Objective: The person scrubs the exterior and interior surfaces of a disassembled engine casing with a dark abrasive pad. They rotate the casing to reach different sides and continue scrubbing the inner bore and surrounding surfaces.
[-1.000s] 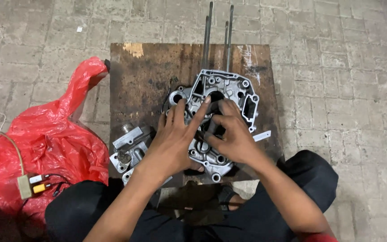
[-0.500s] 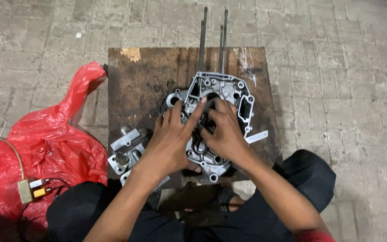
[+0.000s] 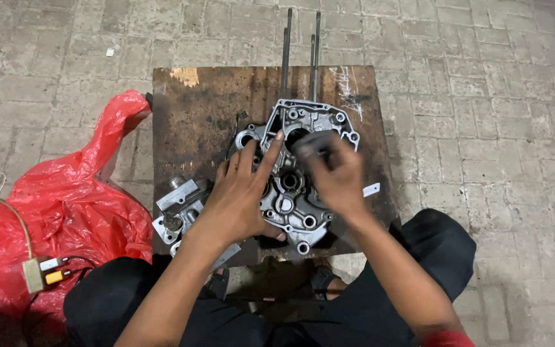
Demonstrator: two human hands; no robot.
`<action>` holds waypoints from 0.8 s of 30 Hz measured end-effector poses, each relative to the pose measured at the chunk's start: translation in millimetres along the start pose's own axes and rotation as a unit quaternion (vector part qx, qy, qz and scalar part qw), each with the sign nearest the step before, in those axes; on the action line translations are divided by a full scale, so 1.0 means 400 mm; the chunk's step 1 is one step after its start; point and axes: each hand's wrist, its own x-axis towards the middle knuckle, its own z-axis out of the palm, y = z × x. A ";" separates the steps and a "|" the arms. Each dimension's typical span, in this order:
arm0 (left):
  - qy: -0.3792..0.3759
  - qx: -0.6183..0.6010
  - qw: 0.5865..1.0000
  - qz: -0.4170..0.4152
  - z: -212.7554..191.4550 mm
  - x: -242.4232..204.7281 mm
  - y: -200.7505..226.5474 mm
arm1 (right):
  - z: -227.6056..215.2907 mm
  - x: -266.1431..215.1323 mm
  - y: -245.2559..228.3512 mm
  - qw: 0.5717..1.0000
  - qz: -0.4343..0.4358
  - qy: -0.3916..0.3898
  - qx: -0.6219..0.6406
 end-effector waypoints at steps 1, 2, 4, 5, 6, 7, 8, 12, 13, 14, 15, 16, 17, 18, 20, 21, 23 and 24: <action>0.000 -0.001 1.000 0.000 0.000 -0.003 0.000 | -0.013 -0.011 0.026 1.000 0.000 -0.001 0.000; 0.001 -0.006 1.000 -0.001 0.000 -0.005 0.000 | -0.027 -0.021 0.051 0.998 0.032 0.043 0.041; 0.002 -0.011 1.000 0.001 0.002 -0.004 -0.006 | -0.038 -0.025 0.060 0.991 0.062 0.088 0.083; 0.001 -0.012 1.000 0.003 0.006 -0.004 -0.012 | -0.036 -0.024 0.043 0.993 0.045 0.066 0.089; -0.001 -0.013 1.000 0.005 0.010 -0.003 -0.018 | -0.033 -0.023 0.027 0.994 0.028 0.045 0.095; -0.002 -0.013 1.000 0.005 0.010 -0.003 -0.021 | -0.035 -0.022 0.015 0.994 0.029 0.045 0.095; -0.002 -0.024 1.000 0.009 0.009 -0.003 -0.024 | -0.036 -0.021 0.003 0.996 0.019 0.012 0.090; -0.002 -0.055 0.998 0.018 -0.005 -0.008 -0.027 | -0.075 -0.013 0.010 0.997 -0.038 -0.062 0.024; -0.003 -0.057 0.998 0.016 -0.004 -0.011 -0.031 | -0.091 -0.010 0.009 0.997 -0.036 -0.064 0.024; 0.004 -0.064 0.998 0.030 -0.003 -0.013 -0.035 | -0.107 -0.008 0.008 0.992 -0.080 -0.092 -0.019; 0.011 -0.072 0.996 0.044 -0.001 -0.012 -0.038 | -0.125 -0.003 0.006 0.983 -0.123 -0.120 -0.063; 0.010 -0.073 0.996 0.043 0.001 -0.008 -0.040 | -0.123 -0.013 0.000 0.983 -0.121 -0.121 -0.064; -0.001 -0.065 0.997 0.034 0.002 -0.005 -0.042 | -0.120 -0.022 -0.006 0.972 -0.141 -0.146 -0.122; -0.012 -0.056 0.998 0.026 0.004 -0.001 -0.045 | -0.118 -0.032 -0.011 0.956 -0.160 -0.170 -0.180; -0.018 -0.056 0.998 0.023 0.005 0.002 -0.044 | -0.107 -0.040 -0.044 0.947 -0.169 -0.165 -0.218; -0.021 -0.054 0.998 0.020 0.005 0.004 -0.045 | -0.100 -0.043 -0.060 0.936 -0.180 -0.161 -0.257; -0.028 -0.049 0.998 0.015 0.006 0.005 -0.047 | -0.100 -0.040 -0.071 0.944 -0.157 -0.154 -0.247; -0.033 -0.042 0.999 0.010 0.007 0.006 -0.047 | -0.100 -0.037 -0.077 0.950 -0.136 -0.146 -0.238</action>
